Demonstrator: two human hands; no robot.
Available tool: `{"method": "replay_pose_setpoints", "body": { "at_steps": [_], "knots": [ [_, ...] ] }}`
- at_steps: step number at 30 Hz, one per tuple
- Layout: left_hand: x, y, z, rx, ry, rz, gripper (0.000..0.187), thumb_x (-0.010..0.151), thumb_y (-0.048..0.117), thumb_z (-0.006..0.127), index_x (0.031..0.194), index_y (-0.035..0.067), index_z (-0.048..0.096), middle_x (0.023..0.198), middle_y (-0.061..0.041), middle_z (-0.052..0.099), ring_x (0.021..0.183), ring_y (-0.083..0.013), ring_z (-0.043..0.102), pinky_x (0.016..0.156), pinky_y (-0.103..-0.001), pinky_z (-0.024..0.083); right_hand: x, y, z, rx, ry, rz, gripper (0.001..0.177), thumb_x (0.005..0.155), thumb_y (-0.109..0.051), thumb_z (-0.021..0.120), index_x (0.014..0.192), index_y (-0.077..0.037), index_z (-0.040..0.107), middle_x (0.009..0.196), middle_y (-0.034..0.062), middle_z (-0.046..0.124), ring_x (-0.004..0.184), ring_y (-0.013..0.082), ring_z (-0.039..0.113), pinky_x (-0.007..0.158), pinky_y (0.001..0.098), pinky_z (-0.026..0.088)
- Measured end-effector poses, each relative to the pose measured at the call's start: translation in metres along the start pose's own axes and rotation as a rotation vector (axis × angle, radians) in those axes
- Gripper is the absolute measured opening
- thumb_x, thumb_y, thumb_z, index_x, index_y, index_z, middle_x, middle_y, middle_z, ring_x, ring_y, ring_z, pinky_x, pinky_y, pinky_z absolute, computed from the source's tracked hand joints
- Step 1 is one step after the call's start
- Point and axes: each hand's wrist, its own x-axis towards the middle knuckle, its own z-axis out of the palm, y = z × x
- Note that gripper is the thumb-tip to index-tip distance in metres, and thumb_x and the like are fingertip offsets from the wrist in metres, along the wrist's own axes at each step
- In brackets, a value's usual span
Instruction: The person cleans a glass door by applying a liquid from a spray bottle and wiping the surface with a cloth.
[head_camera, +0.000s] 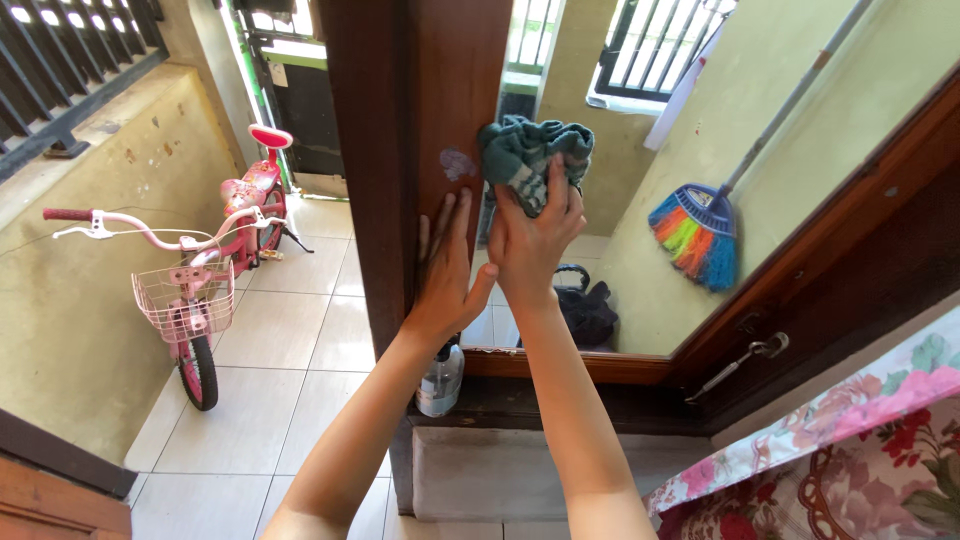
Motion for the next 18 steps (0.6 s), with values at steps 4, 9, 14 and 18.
{"method": "replay_pose_setpoints", "body": {
  "at_steps": [4, 9, 14, 18],
  "knots": [
    [0.002, -0.002, 0.005, 0.044, 0.002, -0.005, 0.086, 0.107, 0.059, 0.032, 0.163, -0.003, 0.012, 0.172, -0.022, 0.02, 0.162, -0.0412, 0.015, 0.128, -0.062, 0.003, -0.002, 0.046, -0.016, -0.026, 0.08, 0.002, 0.035, 0.091, -0.013, 0.065, 0.123, -0.018, 0.079, 0.164, 0.0214, 0.027, 0.142, 0.0438, 0.028, 0.114, 0.056, 0.024],
    [-0.001, -0.006, 0.011, 0.11, 0.0, -0.007, 0.085, 0.108, 0.058, 0.033, 0.165, -0.001, 0.012, 0.173, -0.021, 0.019, 0.162, -0.0413, 0.014, 0.129, -0.063, 0.001, -0.007, 0.084, -0.029, -0.052, 0.226, 0.219, 0.038, 0.106, -0.008, 0.06, 0.142, -0.014, 0.072, 0.17, 0.0228, 0.023, 0.147, 0.0396, 0.031, 0.123, 0.0574, 0.026],
    [0.0, -0.009, 0.012, 0.083, 0.006, 0.009, 0.087, 0.108, 0.061, 0.03, 0.164, -0.003, 0.012, 0.173, -0.023, 0.019, 0.162, -0.0431, 0.015, 0.128, -0.064, 0.001, 0.003, 0.039, 0.003, 0.081, 0.264, 0.083, 0.031, 0.101, -0.014, 0.057, 0.127, -0.01, 0.073, 0.167, 0.021, 0.028, 0.15, 0.0451, 0.033, 0.123, 0.0581, 0.028],
    [-0.003, -0.011, 0.014, 0.102, 0.036, 0.016, 0.089, 0.105, 0.066, 0.025, 0.163, -0.001, 0.016, 0.171, -0.022, 0.022, 0.162, -0.0427, 0.017, 0.129, -0.065, 0.003, -0.001, -0.012, 0.011, 0.086, 0.143, 0.03, 0.025, 0.096, -0.017, 0.066, 0.119, -0.018, 0.077, 0.164, 0.0183, 0.033, 0.139, 0.0429, 0.039, 0.113, 0.0518, 0.034]
  ]
}}
